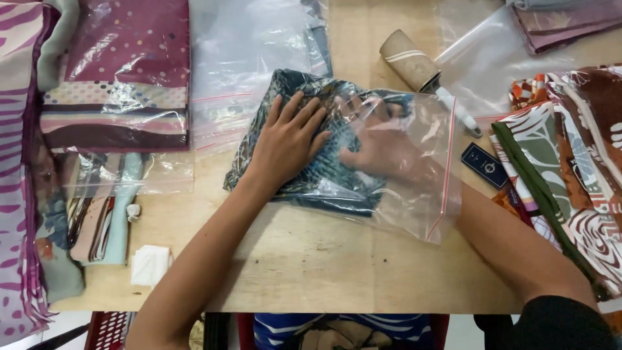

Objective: The person folds a green patterned fabric, places it into a clear plastic zipper bag, and seals the bag while smoothing out air.

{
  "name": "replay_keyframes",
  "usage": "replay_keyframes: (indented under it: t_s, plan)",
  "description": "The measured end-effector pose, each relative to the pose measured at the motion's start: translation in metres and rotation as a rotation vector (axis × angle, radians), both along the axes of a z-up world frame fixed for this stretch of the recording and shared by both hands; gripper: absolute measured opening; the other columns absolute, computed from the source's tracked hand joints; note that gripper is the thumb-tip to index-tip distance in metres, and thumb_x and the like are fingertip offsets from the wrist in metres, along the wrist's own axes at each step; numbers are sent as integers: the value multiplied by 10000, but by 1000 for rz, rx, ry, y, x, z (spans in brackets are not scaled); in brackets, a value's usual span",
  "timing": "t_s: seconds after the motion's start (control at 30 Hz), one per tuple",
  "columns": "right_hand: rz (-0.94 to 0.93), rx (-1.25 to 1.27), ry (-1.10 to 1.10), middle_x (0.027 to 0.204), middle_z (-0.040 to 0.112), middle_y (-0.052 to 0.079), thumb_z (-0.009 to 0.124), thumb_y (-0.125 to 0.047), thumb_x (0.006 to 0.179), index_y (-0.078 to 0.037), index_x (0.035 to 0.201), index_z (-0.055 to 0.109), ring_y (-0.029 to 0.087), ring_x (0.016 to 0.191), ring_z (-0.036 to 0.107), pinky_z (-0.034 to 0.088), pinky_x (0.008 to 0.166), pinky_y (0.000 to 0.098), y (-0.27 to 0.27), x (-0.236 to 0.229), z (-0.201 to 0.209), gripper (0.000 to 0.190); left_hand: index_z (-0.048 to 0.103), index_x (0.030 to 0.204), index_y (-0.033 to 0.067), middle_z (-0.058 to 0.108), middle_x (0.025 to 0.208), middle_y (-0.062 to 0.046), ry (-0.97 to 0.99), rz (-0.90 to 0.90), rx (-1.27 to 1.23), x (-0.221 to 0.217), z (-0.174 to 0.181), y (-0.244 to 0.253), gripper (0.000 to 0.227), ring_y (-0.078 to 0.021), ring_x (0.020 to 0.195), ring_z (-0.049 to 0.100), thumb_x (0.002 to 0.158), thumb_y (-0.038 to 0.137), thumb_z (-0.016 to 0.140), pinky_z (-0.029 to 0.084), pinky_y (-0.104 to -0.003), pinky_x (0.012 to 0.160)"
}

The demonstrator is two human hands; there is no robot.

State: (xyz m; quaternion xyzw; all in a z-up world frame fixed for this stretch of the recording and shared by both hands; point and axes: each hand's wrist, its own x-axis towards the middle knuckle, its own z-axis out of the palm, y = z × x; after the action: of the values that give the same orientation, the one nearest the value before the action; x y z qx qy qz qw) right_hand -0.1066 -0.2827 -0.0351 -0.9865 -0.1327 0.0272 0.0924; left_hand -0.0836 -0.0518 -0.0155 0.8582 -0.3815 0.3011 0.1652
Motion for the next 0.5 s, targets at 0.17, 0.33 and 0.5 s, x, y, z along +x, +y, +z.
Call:
replay_keyframes:
  t_s: [0.17,0.33,0.5]
  plan:
    - [343,-18,-523,1424,557,106,485,-302,807,-78,1445,564,326,1343,444,264,1009,538,18,6,7,681,744,1154,116,715,1223,-148,-118,29,-132,10,12,-5,217,-385,1220,626,948,175,716,447,-549,1062]
    - [381,-23,-457,1455,552,119,608,-416,758,-76,1495,495,293,1291,494,327,968,507,26,27,2,820,556,1282,105,522,1415,-148,173,323,-139,27,43,19,315,-377,1352,429,987,132,664,435,-545,1063]
    - [286,137,34,1702,193,181,687,-294,756,-113,1625,-45,437,1418,307,219,1076,814,47,48,38,1150,495,1379,94,433,1501,-201,367,327,-89,46,30,28,472,-451,1408,368,946,132,677,444,-604,1043]
